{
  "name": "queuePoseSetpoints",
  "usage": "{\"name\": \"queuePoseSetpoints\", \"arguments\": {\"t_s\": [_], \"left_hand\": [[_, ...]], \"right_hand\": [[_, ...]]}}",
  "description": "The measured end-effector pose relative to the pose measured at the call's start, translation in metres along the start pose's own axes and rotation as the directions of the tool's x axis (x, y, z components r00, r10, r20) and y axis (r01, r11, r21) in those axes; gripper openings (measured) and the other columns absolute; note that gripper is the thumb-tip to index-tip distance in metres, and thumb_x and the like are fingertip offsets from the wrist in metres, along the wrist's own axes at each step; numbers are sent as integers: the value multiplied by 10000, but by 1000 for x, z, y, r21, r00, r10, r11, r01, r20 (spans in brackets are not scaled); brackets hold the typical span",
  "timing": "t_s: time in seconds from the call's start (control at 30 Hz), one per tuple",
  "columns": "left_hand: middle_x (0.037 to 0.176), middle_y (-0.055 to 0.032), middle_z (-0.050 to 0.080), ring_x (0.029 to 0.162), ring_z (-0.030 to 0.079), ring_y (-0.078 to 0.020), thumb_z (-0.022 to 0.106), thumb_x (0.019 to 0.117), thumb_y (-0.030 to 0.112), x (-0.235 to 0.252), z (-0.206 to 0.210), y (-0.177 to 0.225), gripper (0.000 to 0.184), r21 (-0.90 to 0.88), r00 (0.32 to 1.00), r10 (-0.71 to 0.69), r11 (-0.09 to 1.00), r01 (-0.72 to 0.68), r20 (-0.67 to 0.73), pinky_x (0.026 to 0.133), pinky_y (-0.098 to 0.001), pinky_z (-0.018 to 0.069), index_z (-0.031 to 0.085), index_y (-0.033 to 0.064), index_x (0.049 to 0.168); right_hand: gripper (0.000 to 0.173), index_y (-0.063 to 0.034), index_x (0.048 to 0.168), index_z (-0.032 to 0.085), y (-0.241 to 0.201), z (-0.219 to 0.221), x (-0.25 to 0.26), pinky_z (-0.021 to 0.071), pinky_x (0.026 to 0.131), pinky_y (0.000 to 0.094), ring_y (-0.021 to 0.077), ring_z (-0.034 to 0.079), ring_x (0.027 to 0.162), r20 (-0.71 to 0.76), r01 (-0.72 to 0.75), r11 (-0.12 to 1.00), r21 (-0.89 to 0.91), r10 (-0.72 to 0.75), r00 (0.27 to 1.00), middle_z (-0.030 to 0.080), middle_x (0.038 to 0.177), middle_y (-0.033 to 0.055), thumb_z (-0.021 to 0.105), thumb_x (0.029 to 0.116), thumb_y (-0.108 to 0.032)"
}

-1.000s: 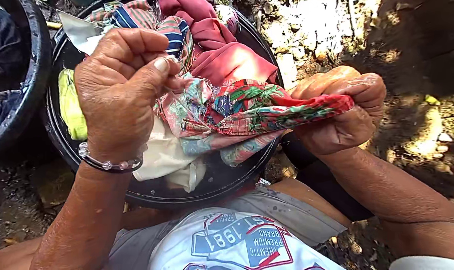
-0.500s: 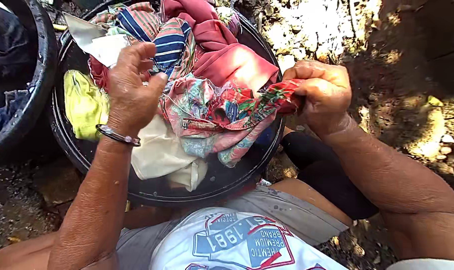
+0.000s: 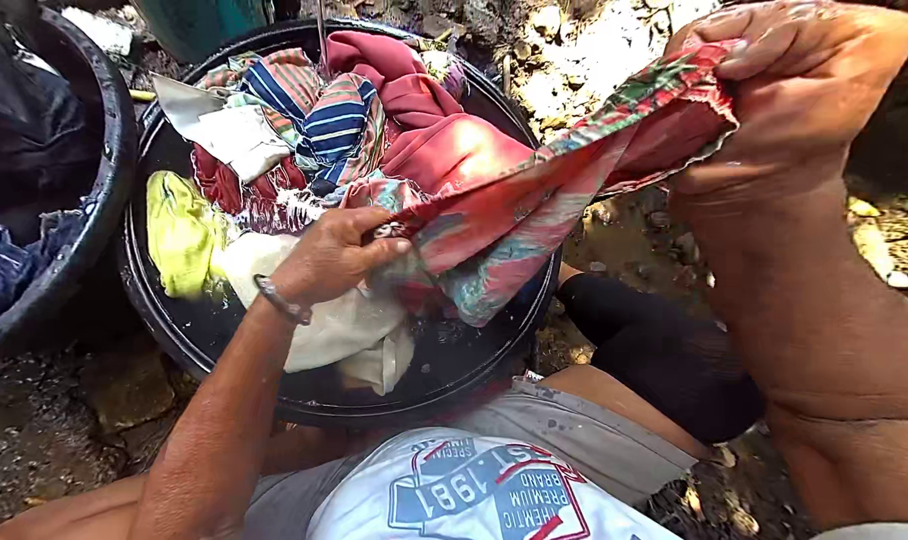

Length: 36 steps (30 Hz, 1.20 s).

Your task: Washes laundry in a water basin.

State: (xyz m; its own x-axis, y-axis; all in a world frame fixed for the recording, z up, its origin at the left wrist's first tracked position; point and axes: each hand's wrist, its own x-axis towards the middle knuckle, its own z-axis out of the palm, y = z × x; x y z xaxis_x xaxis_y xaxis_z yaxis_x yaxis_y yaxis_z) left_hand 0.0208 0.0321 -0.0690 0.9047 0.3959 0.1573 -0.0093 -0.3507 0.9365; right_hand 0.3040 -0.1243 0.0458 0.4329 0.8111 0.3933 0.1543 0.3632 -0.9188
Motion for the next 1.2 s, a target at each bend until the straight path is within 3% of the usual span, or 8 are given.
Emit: {"name": "queuePoseSetpoints", "arguments": {"t_s": [0.1, 0.23, 0.57, 1.2], "left_hand": [[853, 100, 708, 756, 653, 32, 617, 950, 72, -13, -28, 16, 108, -127, 990, 48, 990, -65, -130, 707, -178, 575, 723, 90, 960], [803, 115, 700, 671, 641, 20, 608, 981, 106, -26, -46, 32, 128, -205, 988, 120, 969, -139, -101, 625, -164, 564, 723, 130, 930], [835, 103, 695, 751, 650, 18, 566, 1026, 189, -26, -46, 46, 204, -237, 966, 257, 939, -250, 1, 681, -162, 557, 724, 123, 916], [927, 95, 716, 858, 671, 13, 639, 983, 288, -23, -41, 54, 205, -243, 951, 305, 927, -284, 53, 747, -174, 578, 729, 104, 964]], "right_hand": [[402, -190, 699, 654, 4, -16, 0, 572, 661, 200, 10, 662, 696, -47, -143, 989, -27, 141, 989, 704, 735, -70, 387, 906, 28], [427, -264, 679, 677, 11, -22, -8, 548, 610, 163, -43, 643, 660, -43, -262, 956, -132, 259, 965, 704, 720, -138, 400, 887, -14], [437, -242, 684, 682, 22, -26, -15, 560, 627, 171, -25, 664, 686, -48, -309, 951, -26, 307, 950, 726, 744, -106, 384, 896, -3], [436, -219, 676, 683, 32, -13, -16, 557, 624, 176, -17, 660, 669, -19, -335, 938, 84, 337, 941, 719, 721, -90, 381, 899, 3]]}}
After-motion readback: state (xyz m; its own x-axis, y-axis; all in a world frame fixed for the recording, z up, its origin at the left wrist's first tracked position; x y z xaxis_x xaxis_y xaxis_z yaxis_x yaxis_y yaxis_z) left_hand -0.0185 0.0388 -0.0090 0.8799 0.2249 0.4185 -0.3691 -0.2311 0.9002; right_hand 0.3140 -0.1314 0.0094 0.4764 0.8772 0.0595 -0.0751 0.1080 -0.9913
